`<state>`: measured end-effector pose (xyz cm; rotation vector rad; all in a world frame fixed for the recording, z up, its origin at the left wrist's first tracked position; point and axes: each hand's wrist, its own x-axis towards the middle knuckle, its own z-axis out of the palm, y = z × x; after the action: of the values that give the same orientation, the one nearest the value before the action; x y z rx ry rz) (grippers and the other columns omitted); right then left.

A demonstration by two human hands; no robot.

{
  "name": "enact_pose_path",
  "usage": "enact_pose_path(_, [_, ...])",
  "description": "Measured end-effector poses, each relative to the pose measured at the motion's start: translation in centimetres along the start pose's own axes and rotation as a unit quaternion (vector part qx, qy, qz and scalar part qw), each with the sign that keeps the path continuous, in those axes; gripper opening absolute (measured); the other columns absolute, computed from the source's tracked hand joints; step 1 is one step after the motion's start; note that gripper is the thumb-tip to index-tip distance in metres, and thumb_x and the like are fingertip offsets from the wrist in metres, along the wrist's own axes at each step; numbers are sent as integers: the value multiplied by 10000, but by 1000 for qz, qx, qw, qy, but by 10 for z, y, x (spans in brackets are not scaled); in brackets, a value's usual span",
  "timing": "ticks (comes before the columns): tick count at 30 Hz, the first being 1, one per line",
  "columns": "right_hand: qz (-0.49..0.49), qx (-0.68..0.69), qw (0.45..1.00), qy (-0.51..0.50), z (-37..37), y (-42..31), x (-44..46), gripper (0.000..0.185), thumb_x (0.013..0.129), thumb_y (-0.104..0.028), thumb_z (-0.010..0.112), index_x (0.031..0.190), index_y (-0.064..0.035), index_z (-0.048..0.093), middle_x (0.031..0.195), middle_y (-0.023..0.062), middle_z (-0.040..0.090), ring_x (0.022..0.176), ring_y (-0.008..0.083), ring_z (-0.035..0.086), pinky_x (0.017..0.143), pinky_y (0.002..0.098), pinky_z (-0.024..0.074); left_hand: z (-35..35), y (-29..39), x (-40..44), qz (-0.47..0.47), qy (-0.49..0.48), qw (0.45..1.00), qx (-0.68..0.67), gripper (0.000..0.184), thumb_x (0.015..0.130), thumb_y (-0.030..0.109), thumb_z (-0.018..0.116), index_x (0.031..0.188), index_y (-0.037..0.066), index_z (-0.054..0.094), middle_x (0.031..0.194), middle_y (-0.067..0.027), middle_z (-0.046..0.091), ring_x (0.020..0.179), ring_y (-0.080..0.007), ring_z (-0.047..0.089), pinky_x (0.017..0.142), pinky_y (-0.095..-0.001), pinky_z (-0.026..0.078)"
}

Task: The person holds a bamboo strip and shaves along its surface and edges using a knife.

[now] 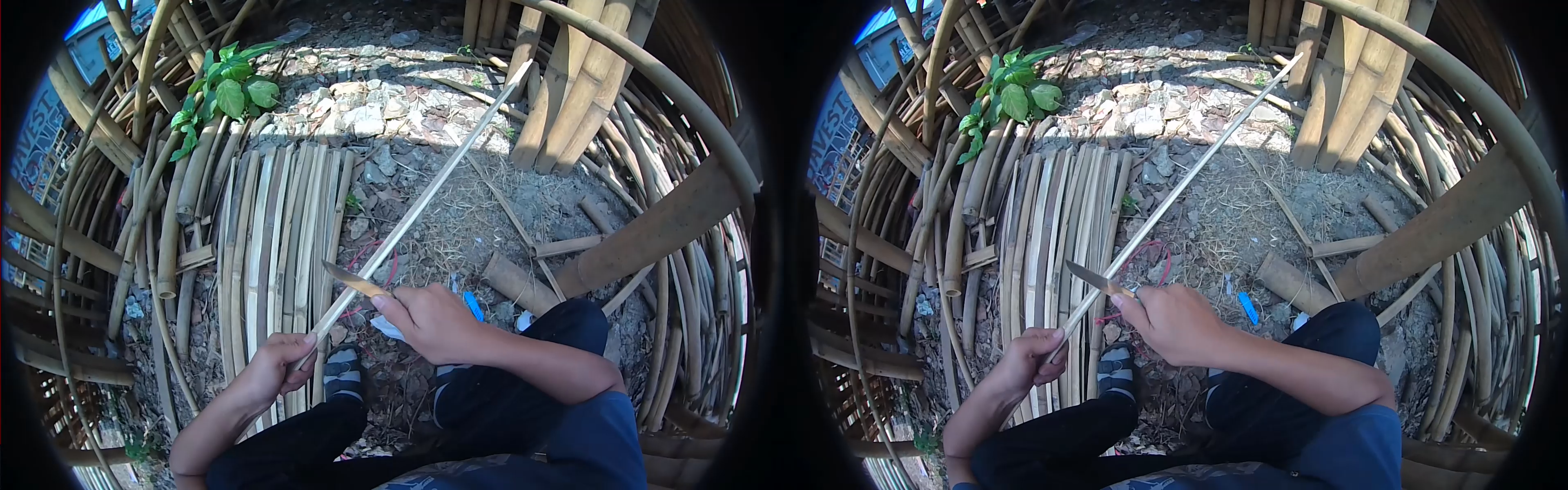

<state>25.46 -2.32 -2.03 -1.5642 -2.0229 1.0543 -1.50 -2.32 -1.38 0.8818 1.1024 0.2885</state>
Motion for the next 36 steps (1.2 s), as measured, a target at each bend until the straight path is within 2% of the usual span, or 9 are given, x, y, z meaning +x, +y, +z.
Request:
enact_pose_path(7, [24, -1, 988, 151, -35, 40, 24, 597, 1045, -411, 436, 710, 49, 619, 592, 262, 579, 627, 471, 623, 643, 535, 491, -2, -1, -2, 15, 21, 999, 27, 500, 1016, 385, 461, 628, 70, 442, 486, -7, 364, 395, -109, 294, 397, -262, 230])
enact_pose_path(11, [9, 37, 988, 148, -21, 27, 13, 522, 1051, -344, 455, 753, 62, 592, 582, 247, 513, 558, 418, 562, 582, 488, 429, -1, 1, -4, 4, 8, 1000, 7, 491, 1025, 375, 471, 635, 78, 452, 490, 2, 358, 405, -100, 286, 404, -264, 218])
enact_pose_path(13, [-39, 36, 996, 66, -9, 15, 1, 498, 1047, -332, 466, 771, 62, 594, 592, 254, 521, 574, 423, 578, 586, 489, 435, 2, 2, -6, 3, 10, 1000, -5, 488, 1037, 373, 479, 641, 88, 463, 494, 14, 354, 406, -89, 275, 407, -263, 202])
enact_pose_path(16, [-23, 3, 999, 33, -13, 9, 1, 479, 1044, -324, 475, 789, 62, 598, 610, 262, 534, 591, 431, 590, 586, 488, 441, 3, 3, -8, 8, 14, 1000, 4, 477, 1040, 364, 477, 649, 90, 467, 491, 19, 352, 404, -88, 272, 405, -261, 200])
enact_pose_path(18, [-2, 14, 998, 56, -24, 16, 6, 500, 1043, -337, 476, 782, 69, 604, 614, 262, 540, 605, 435, 595, 597, 493, 439, 2, 1, -8, 32, 15, 999, 6, 470, 1043, 355, 476, 653, 93, 461, 495, 21, 351, 405, -87, 269, 405, -261, 197])
enact_pose_path(20, [-8, 7, 988, 152, -35, 31, 13, 526, 1044, -351, 469, 763, 73, 602, 604, 259, 538, 609, 437, 596, 612, 495, 437, 1, 1, -10, 25, 20, 999, 6, 470, 1044, 352, 477, 651, 94, 456, 496, 21, 349, 405, -86, 269, 405, -261, 197])
enact_pose_path(25, [-7, -40, 983, 181, -42, 47, 19, 585, 1041, -422, 437, 750, 47, 632, 589, 247, 581, 607, 447, 622, 629, 520, 493, -1, -1, -6, 3, 8, 1000, -16, 475, 1043, 348, 475, 643, 93, 446, 496, 19, 340, 404, -89, 269, 402, -261, 199])
enact_pose_path(31, [-84, -58, 990, 94, -17, 14, -7, 552, 1038, -436, 445, 736, -2, 605, 525, 188, 556, 528, 395, 613, 549, 506, 489, -3, 2, -13, 15, -31, 999, -24, 490, 1034, 368, 458, 634, 86, 434, 493, 13, 333, 403, -96, 274, 399, -263, 207])
enact_pose_path(36, [-85, -100, 986, 100, -24, 16, -1, 557, 1034, -454, 451, 737, -12, 612, 544, 180, 578, 533, 393, 621, 542, 506, 491, -2, 3, -13, 48, -33, 998, -9, 502, 1028, 406, 457, 660, 64, 463, 479, 1, 359, 391, -99, 299, 390, -250, 230])
